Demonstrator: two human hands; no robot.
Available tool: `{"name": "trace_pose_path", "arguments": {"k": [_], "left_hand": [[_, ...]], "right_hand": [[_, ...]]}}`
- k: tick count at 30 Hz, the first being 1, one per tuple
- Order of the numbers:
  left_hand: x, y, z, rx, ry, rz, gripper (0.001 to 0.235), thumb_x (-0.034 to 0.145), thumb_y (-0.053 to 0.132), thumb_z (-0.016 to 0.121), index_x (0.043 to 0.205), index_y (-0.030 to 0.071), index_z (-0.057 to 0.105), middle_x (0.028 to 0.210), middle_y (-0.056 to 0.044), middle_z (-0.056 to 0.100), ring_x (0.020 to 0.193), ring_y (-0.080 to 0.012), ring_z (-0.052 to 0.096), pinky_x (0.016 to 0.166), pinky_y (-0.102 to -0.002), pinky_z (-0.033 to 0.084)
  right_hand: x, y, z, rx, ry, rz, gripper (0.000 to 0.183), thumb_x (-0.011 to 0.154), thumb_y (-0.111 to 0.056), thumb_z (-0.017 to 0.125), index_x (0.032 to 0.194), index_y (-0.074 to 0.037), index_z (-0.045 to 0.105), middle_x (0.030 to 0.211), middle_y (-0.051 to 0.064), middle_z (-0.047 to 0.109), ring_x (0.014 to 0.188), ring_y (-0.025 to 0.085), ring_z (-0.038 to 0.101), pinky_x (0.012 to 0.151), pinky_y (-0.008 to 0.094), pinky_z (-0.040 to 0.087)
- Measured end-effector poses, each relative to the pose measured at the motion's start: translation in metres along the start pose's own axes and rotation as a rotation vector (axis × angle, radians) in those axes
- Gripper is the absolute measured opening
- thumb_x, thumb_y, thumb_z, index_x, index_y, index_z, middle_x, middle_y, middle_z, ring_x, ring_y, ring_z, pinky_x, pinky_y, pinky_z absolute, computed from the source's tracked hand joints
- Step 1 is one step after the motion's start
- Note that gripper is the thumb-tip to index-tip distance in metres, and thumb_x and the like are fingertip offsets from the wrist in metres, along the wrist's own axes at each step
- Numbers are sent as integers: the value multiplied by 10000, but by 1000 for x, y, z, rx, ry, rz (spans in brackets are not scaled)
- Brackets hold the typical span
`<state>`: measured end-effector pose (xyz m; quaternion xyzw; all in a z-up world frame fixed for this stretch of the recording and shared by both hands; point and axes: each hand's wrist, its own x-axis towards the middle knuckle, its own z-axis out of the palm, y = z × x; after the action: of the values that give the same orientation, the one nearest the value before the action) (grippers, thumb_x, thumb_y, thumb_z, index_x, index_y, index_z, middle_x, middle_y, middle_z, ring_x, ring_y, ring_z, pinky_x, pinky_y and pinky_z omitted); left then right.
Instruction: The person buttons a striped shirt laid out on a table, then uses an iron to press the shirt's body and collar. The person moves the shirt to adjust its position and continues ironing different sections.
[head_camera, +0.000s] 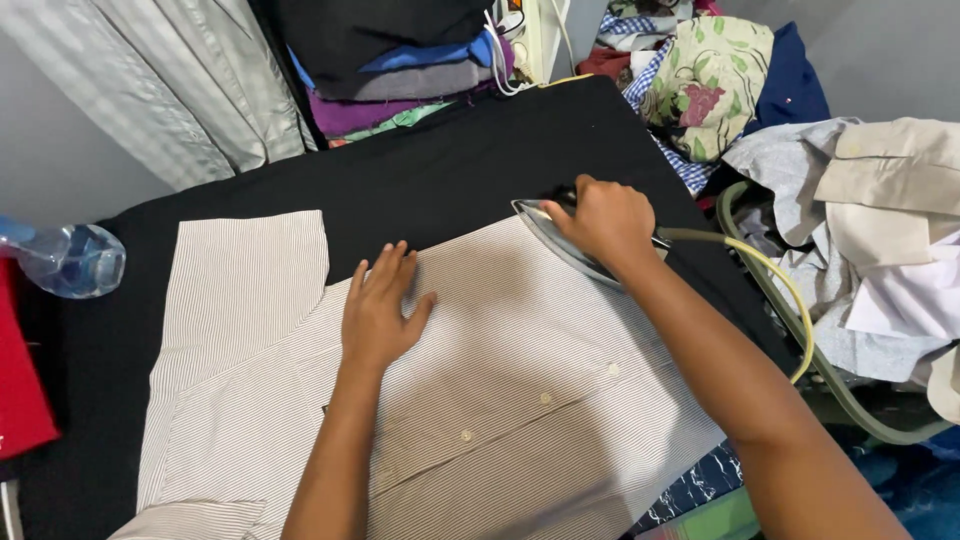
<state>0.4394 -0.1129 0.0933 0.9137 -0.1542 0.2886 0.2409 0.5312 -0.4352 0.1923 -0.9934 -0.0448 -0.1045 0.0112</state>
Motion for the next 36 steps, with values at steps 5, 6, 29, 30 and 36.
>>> {"name": "trace_pose_path", "arguments": {"k": [5,6,29,30,36], "left_hand": [[26,52,24,5,-289,-40,713,963,576,560,1473,80,537,1551,-144,503,1479,-290,417,1231,-540,235],[33,64,30,33,-420,-66,796,978,663,490,1508,69,485,1599,-162,436,1517,-308,352,1234,-561,217],[53,79,9,94,-684,-315,861,975,735,339,1631,183,261,1721,-100,153,1596,-260,89,1269,-533,27],[52,79,8,93,-688,-318,848,983,727,338,1630,183,264,1718,-105,158,1595,-265,92,1268,-531,25],[47,63,5,99,-702,-277,777,1010,678,329,1631,218,258,1721,-87,160,1596,-246,90,1278,-499,20]], "right_hand": [[-11,-4,-18,13,-58,-86,546,881,-672,636,929,-137,735,732,103,738,731,375,754,637,456,574],[-14,-5,-23,20,-83,-119,543,886,-681,623,942,-153,739,733,82,744,740,356,759,647,441,581],[4,12,-22,-25,-132,8,571,882,-673,605,1000,-130,737,857,157,768,857,438,751,729,511,575],[1,12,-23,-17,-153,-21,589,870,-685,595,1008,-131,741,865,162,771,861,441,750,736,514,574],[-34,4,-41,-40,-285,-220,607,778,-770,572,1012,-236,736,887,76,790,897,355,768,794,459,592]]}}
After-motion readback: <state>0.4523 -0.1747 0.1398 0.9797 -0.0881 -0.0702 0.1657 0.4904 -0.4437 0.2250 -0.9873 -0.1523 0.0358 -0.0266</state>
